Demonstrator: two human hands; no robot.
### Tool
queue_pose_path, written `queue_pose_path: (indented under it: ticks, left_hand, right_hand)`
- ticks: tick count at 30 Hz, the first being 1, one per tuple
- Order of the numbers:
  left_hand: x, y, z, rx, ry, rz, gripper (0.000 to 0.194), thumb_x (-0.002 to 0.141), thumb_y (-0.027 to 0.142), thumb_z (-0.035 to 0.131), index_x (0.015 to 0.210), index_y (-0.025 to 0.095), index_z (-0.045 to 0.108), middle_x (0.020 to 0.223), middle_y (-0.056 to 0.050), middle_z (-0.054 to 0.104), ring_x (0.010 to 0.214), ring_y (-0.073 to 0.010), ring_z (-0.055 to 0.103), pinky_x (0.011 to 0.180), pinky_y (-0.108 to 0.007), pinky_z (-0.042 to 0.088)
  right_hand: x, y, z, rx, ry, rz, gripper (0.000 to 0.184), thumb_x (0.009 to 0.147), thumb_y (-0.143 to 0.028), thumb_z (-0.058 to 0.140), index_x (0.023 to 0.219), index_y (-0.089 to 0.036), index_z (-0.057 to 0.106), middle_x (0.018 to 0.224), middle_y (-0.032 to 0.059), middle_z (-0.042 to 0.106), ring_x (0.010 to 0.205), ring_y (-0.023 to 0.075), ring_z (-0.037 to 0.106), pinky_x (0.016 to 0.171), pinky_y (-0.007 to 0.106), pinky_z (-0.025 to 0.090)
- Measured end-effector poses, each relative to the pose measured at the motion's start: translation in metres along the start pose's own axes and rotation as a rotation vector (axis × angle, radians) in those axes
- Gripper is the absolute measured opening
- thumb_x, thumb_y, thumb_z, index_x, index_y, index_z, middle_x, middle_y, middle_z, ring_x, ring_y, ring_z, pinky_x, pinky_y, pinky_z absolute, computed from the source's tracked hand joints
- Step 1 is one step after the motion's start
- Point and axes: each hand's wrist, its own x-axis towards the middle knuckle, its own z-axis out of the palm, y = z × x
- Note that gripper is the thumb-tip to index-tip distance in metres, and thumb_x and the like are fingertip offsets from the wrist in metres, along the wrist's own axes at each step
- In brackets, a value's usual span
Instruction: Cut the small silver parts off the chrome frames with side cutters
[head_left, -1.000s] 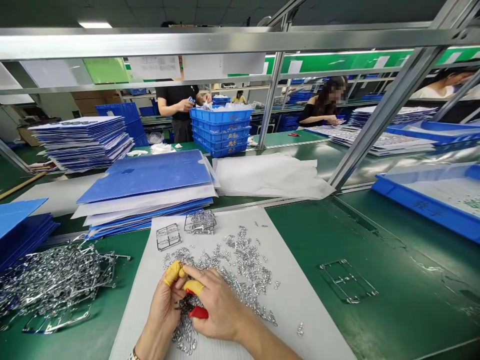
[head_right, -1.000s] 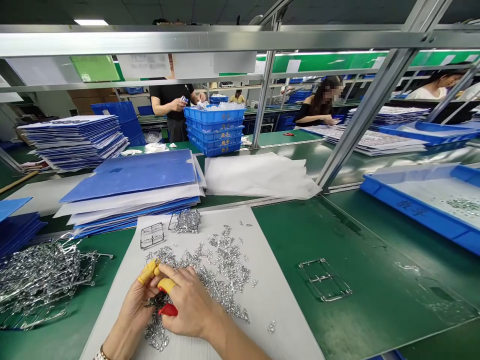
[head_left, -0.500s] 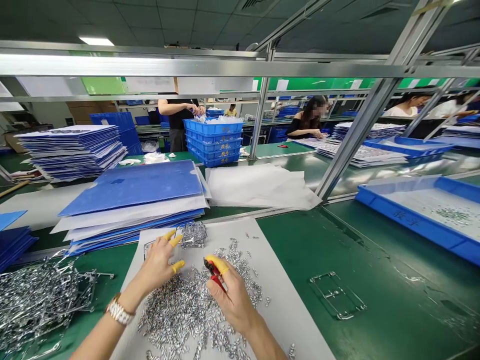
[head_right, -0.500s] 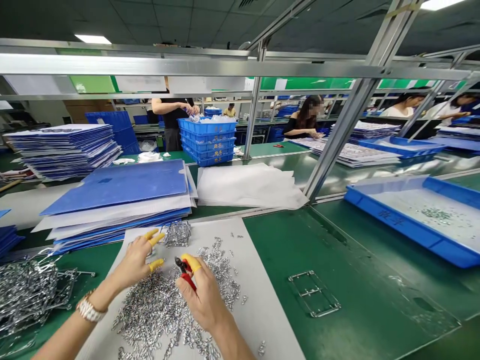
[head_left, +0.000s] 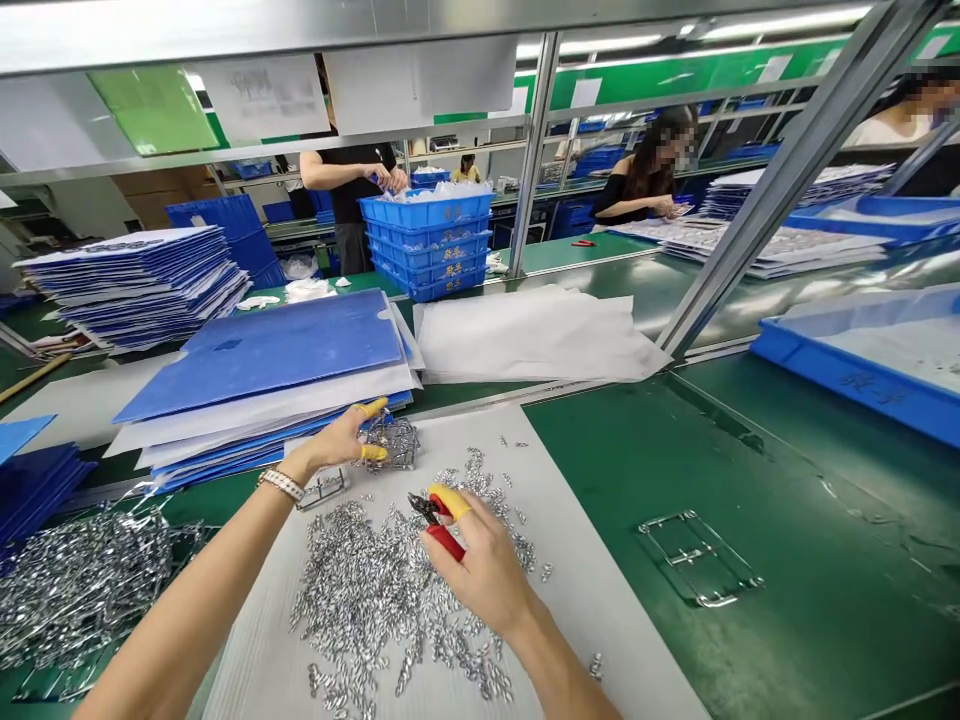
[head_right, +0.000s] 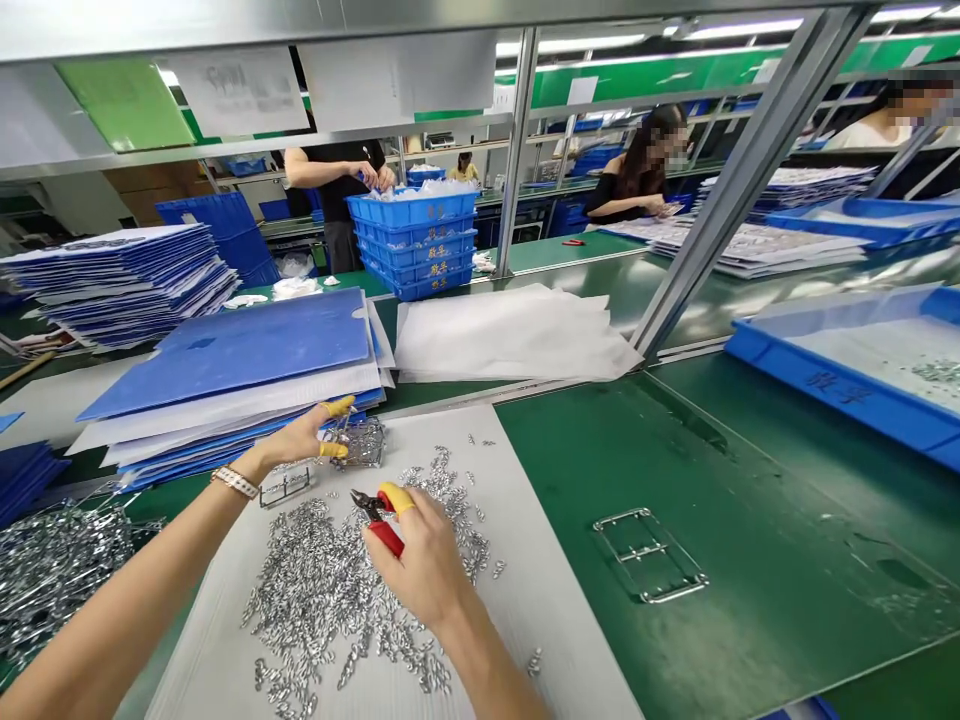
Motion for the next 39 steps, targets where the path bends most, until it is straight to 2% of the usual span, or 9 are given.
queue_pose_path:
  ticks: [2,5,7,10,14,18,21,29,39]
  left_hand:
    - [-0.018,0.008,-0.007,-0.194,0.059,-0.005,0.092,0.065,0.043,0.077,0.145,0.023,0.038,0.142,-0.015,0.048,0.125,-0.0351,0.048,0.100,-0.045,0.039]
    - [-0.060,0.019,0.000,-0.798,0.189,-0.069,0.082,0.074,0.055,0.067,0.145,0.028,0.037,0.144,-0.016,0.046,0.124,-0.0391,0.049,0.094,-0.054,0.043]
    - [-0.092,0.024,0.016,-1.134,0.243,-0.139,0.077,0.077,0.068,0.053,0.143,0.031,0.040,0.144,-0.015,0.047,0.121,-0.0414,0.051,0.090,-0.061,0.045]
    - [-0.133,0.030,0.048,-1.408,0.288,-0.248,0.077,0.076,0.080,0.036,0.134,0.032,0.050,0.142,-0.012,0.050,0.124,-0.0412,0.049,0.090,-0.065,0.043]
    - [-0.162,0.037,0.077,-1.659,0.346,-0.373,0.070,0.080,0.074,0.038,0.124,0.024,0.060,0.135,-0.015,0.056,0.120,-0.0379,0.054,0.088,-0.058,0.047]
    - [-0.168,0.042,0.090,-1.741,0.408,-0.355,0.055,0.086,0.057,0.046,0.123,0.020,0.062,0.127,-0.015,0.062,0.108,-0.0328,0.062,0.077,-0.044,0.053]
    - [-0.169,0.043,0.098,-1.769,0.457,-0.320,0.050,0.086,0.049,0.049,0.121,0.018,0.064,0.119,-0.014,0.067,0.108,-0.0310,0.062,0.086,-0.044,0.050]
    - [-0.169,0.048,0.106,-1.748,0.557,-0.295,0.051,0.085,0.057,0.049,0.110,0.018,0.071,0.108,-0.012,0.072,0.110,-0.0291,0.061,0.097,-0.042,0.045]
    - [-0.169,0.039,0.109,-1.673,0.604,-0.323,0.049,0.084,0.055,0.053,0.111,0.017,0.071,0.107,-0.011,0.073,0.112,-0.0302,0.060,0.100,-0.043,0.043]
  right_hand:
    - [-0.001,-0.002,0.000,0.000,-0.019,0.007,0.033,0.087,-0.026,0.053,0.120,-0.021,0.053,0.099,0.0074,0.063,0.089,0.0223,0.060,0.081,0.039,0.052]
    - [-0.002,-0.003,0.003,0.000,-0.064,0.023,0.029,0.086,-0.023,0.052,0.115,-0.020,0.054,0.095,0.0064,0.062,0.085,0.0210,0.061,0.077,0.037,0.052]
    - [-0.003,-0.005,0.007,-0.024,-0.109,0.032,0.027,0.085,-0.022,0.052,0.111,-0.020,0.055,0.090,0.0055,0.062,0.080,0.0204,0.061,0.072,0.036,0.053]
    - [-0.006,-0.010,0.015,-0.105,-0.178,0.038,0.021,0.081,-0.020,0.055,0.102,-0.020,0.058,0.084,0.0051,0.061,0.077,0.0219,0.060,0.069,0.036,0.052]
    - [-0.010,-0.025,0.029,-0.200,-0.294,-0.002,0.013,0.079,-0.020,0.055,0.091,-0.019,0.060,0.085,0.0058,0.062,0.078,0.0223,0.060,0.070,0.036,0.050]
    - [-0.008,-0.046,0.044,-0.285,-0.375,-0.083,0.019,0.078,-0.019,0.056,0.097,-0.019,0.062,0.087,0.0059,0.063,0.080,0.0224,0.059,0.073,0.035,0.049]
    - [-0.001,-0.058,0.055,-0.379,-0.399,-0.121,0.021,0.078,-0.024,0.058,0.098,-0.018,0.063,0.090,0.0085,0.063,0.084,0.0253,0.059,0.075,0.038,0.048]
    - [0.009,-0.070,0.069,-0.498,-0.467,-0.120,0.023,0.081,-0.032,0.059,0.096,-0.016,0.064,0.092,0.0122,0.065,0.089,0.0297,0.060,0.079,0.043,0.046]
    - [0.016,-0.075,0.058,-0.451,-0.550,-0.072,0.018,0.081,-0.030,0.054,0.091,-0.018,0.062,0.093,0.0094,0.065,0.088,0.0248,0.060,0.075,0.035,0.044]
